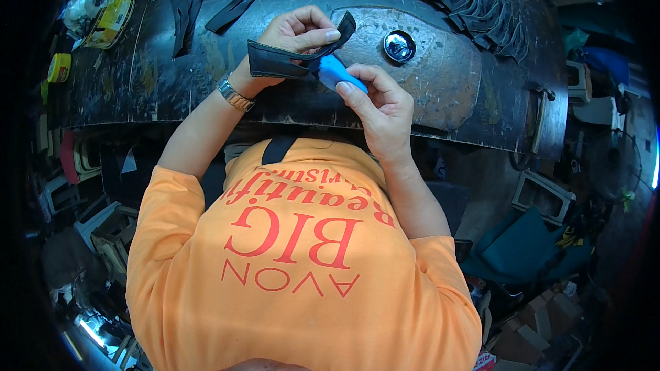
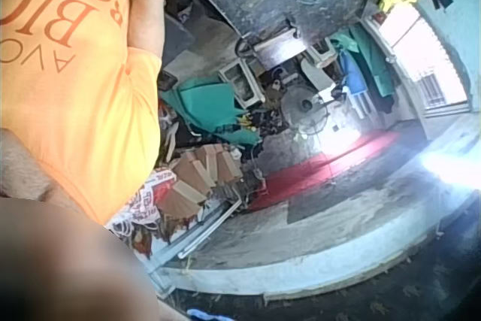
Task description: The person uses a blue utility knife to trim the edges of small black rubber pieces on a workbench. After trimming several pieces, the person picks up a black shoe and shows its sole to another person in the workshop.
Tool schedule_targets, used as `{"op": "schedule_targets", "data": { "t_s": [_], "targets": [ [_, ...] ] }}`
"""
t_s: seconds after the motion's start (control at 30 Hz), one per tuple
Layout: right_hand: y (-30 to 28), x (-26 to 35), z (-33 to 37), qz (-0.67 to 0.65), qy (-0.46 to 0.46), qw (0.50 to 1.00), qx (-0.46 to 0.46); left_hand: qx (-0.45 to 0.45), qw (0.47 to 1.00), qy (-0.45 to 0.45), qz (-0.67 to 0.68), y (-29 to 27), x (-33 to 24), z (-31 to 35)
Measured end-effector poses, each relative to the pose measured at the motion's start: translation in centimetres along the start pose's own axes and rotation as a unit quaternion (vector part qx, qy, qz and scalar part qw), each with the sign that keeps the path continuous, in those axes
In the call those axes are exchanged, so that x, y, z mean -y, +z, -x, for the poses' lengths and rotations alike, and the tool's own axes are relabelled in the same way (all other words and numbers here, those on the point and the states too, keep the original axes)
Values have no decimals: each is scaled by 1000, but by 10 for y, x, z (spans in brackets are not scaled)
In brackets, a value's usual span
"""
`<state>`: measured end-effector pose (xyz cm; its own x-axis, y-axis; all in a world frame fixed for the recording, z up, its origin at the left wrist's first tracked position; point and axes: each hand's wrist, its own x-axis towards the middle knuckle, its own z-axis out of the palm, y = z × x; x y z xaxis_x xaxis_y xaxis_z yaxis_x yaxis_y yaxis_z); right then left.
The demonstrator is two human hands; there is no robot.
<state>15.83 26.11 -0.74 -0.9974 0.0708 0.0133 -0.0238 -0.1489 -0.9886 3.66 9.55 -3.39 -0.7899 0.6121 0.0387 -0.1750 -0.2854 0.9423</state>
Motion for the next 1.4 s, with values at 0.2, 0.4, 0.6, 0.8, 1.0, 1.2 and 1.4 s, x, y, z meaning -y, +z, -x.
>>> {"op": "schedule_targets", "data": {
  "t_s": [0.2, 0.4, 0.6, 0.8, 1.0, 1.2, 1.4],
  "targets": [
    [1, 1, 1, 3, 34, 999, -9, -55, 986, 91, -131, 1, 2, -1],
    [3, 2, 2, 11, 39, 999, -6, -66, 976, 116, -174, 1, 2, 1],
    [7, 2, 5, 9, 40, 999, -6, -87, 944, 160, -275, 1, 4, 1],
    [0, 3, 1, 49, 11, 998, -33, -110, 941, 160, -277, -1, 3, 1],
    [5, 3, 2, 81, 24, 996, -17, -106, 925, 173, -320, 2, 0, 2],
    [6, 2, -1, 119, -15, 993, -9, -98, 931, 142, -321, 0, -2, 3],
    [-3, 3, -6, 287, -113, 951, -22, -66, 967, 118, -218, -2, -2, 3]
  ]
}}
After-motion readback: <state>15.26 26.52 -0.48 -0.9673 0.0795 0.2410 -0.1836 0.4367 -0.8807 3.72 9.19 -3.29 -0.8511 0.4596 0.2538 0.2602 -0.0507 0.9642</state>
